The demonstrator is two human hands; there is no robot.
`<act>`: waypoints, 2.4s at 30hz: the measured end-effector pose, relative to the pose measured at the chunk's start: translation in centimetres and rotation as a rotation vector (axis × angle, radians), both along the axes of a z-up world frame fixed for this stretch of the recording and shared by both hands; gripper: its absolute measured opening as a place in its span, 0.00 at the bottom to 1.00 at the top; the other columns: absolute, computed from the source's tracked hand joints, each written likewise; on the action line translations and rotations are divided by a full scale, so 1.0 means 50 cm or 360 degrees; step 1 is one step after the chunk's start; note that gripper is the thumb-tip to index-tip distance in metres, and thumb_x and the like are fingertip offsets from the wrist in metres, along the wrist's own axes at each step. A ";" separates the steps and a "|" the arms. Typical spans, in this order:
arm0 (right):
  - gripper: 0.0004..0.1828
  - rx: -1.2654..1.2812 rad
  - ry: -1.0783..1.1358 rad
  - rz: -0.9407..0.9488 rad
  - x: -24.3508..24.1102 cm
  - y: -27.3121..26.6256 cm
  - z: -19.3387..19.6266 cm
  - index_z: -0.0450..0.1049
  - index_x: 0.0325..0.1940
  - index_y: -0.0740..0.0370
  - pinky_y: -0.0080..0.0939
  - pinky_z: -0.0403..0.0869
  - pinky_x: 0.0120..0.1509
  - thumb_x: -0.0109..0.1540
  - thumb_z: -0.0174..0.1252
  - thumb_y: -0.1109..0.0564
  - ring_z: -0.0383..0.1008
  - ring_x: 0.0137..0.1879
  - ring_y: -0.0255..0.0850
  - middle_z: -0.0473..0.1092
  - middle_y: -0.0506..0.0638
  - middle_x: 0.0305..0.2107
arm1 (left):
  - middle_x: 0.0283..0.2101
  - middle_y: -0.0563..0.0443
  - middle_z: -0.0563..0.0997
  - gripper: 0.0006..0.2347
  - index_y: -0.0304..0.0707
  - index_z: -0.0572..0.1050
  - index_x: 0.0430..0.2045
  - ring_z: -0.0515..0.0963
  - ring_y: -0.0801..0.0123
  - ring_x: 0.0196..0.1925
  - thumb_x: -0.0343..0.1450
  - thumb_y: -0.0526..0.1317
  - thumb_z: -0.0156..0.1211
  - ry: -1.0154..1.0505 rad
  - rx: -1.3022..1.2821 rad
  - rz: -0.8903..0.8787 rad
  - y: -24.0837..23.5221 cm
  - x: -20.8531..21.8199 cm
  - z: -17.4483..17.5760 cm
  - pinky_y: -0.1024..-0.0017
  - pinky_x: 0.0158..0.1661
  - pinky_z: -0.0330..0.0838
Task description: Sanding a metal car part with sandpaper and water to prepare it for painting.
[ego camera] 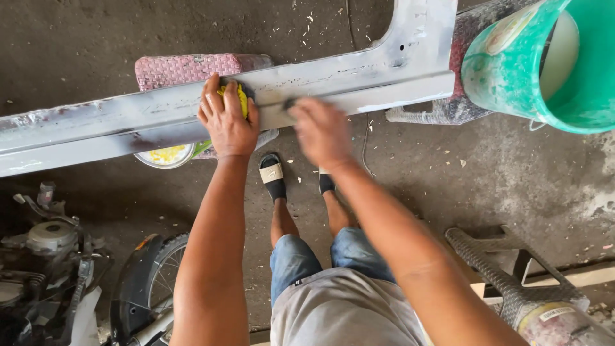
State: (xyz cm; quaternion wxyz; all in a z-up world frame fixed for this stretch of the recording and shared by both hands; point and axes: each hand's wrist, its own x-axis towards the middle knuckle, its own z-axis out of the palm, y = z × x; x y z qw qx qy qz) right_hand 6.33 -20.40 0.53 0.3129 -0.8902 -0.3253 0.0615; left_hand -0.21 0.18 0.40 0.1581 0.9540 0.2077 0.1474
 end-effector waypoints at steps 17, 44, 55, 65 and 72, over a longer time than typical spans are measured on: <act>0.14 0.0092 -0.0303 -0.0076 -0.148 0.236 0.049 0.77 0.51 0.54 0.45 0.73 0.46 0.62 0.57 0.59 0.75 0.46 0.42 0.75 0.48 0.47 | 0.66 0.38 0.66 0.16 0.34 0.70 0.53 0.65 0.43 0.63 0.77 0.46 0.57 0.0026 -0.0011 0.0349 0.161 -0.091 -0.016 0.46 0.59 0.61; 0.14 0.0021 -0.0440 -0.0802 -0.023 -0.034 0.003 0.74 0.59 0.58 0.53 0.69 0.64 0.69 0.57 0.56 0.70 0.61 0.48 0.72 0.52 0.55 | 0.66 0.42 0.66 0.16 0.37 0.71 0.53 0.66 0.44 0.63 0.75 0.45 0.58 0.0025 -0.0069 0.0421 0.148 -0.086 -0.010 0.47 0.59 0.59; 0.15 -0.0066 -0.0342 0.0221 -0.082 0.183 0.031 0.78 0.53 0.57 0.52 0.69 0.56 0.64 0.55 0.61 0.72 0.49 0.48 0.75 0.52 0.52 | 0.66 0.40 0.66 0.16 0.36 0.70 0.54 0.66 0.43 0.63 0.75 0.45 0.58 0.0004 -0.0063 0.0333 0.154 -0.088 -0.009 0.47 0.58 0.59; 0.18 0.0062 -0.0472 -0.1168 0.019 -0.102 -0.037 0.69 0.64 0.57 0.51 0.67 0.67 0.71 0.55 0.53 0.65 0.64 0.48 0.68 0.54 0.59 | 0.66 0.40 0.66 0.16 0.36 0.70 0.54 0.66 0.43 0.62 0.75 0.45 0.58 0.0004 -0.0042 0.0377 0.150 -0.085 -0.021 0.45 0.57 0.59; 0.13 0.0064 -0.0384 0.0057 -0.113 0.137 0.034 0.77 0.53 0.53 0.49 0.70 0.50 0.63 0.58 0.58 0.74 0.50 0.45 0.74 0.48 0.50 | 0.66 0.39 0.66 0.16 0.36 0.70 0.54 0.66 0.43 0.62 0.76 0.46 0.57 0.0036 0.0007 0.0376 0.157 -0.086 -0.036 0.45 0.58 0.60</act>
